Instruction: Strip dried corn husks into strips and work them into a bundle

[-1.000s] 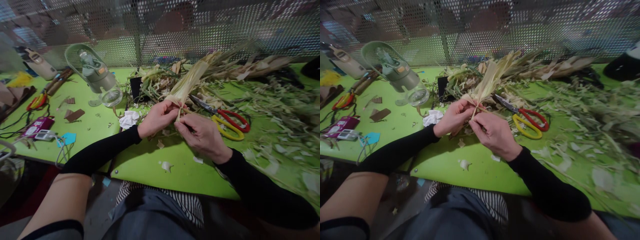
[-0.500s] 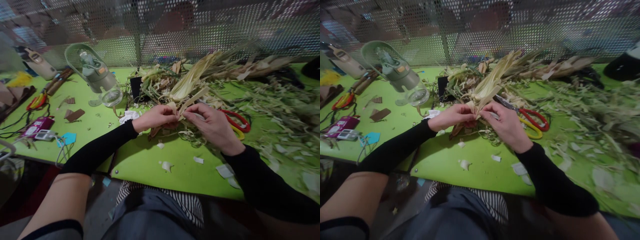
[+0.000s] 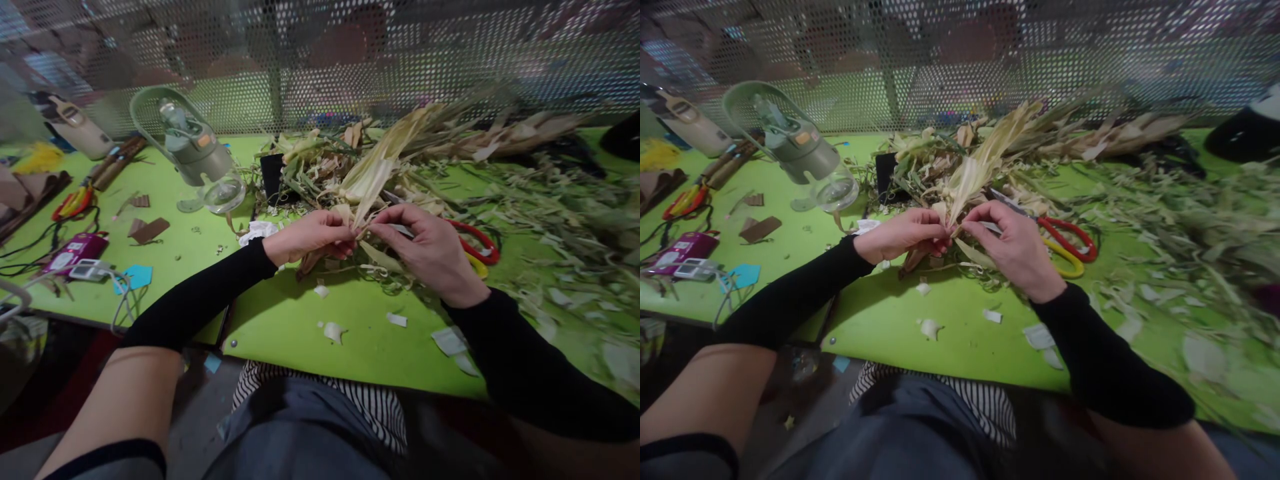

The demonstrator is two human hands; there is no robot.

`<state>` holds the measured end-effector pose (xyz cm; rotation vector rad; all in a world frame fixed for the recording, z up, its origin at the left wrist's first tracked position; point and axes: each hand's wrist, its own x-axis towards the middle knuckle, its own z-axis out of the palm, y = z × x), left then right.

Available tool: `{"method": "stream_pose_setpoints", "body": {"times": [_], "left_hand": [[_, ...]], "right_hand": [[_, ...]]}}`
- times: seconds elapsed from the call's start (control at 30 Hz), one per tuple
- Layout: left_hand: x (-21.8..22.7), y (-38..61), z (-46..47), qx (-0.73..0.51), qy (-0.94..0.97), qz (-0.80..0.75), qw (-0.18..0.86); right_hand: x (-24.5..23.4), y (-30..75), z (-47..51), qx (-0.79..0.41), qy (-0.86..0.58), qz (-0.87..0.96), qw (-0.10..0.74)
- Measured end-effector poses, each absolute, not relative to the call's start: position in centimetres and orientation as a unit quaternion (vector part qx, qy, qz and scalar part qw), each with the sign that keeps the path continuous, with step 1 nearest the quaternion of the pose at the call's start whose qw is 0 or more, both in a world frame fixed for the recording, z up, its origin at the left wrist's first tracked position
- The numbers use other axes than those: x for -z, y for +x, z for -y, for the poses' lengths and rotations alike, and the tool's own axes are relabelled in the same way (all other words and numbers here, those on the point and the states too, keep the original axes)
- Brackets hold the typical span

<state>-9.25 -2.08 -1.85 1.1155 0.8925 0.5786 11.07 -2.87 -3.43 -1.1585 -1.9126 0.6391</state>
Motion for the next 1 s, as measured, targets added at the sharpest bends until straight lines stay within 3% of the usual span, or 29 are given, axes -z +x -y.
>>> {"method": "stream_pose_setpoints", "body": {"times": [0.47, 0.67, 0.87, 1.0], "left_hand": [[2.6, -9.3, 1.8, -0.259, 0.471, -0.382, 0.751], [2.5, -9.2, 1.7, -0.352, 0.458, -0.407, 0.707], [2.5, -9.1, 1.7, -0.39, 0.46, -0.419, 0.679], [2.6, -9.4, 1.4, -0.337, 0.473, -0.396, 0.711]], "right_hand": [[4.2, 11.3, 2.3, -0.295, -0.46, 0.739, 0.394], [5.1, 11.2, 2.4, -0.346, -0.45, 0.713, 0.411], [4.4, 10.8, 2.8, -0.294, -0.454, 0.737, 0.405], [4.1, 10.7, 2.8, -0.288, -0.468, 0.737, 0.394]]}}
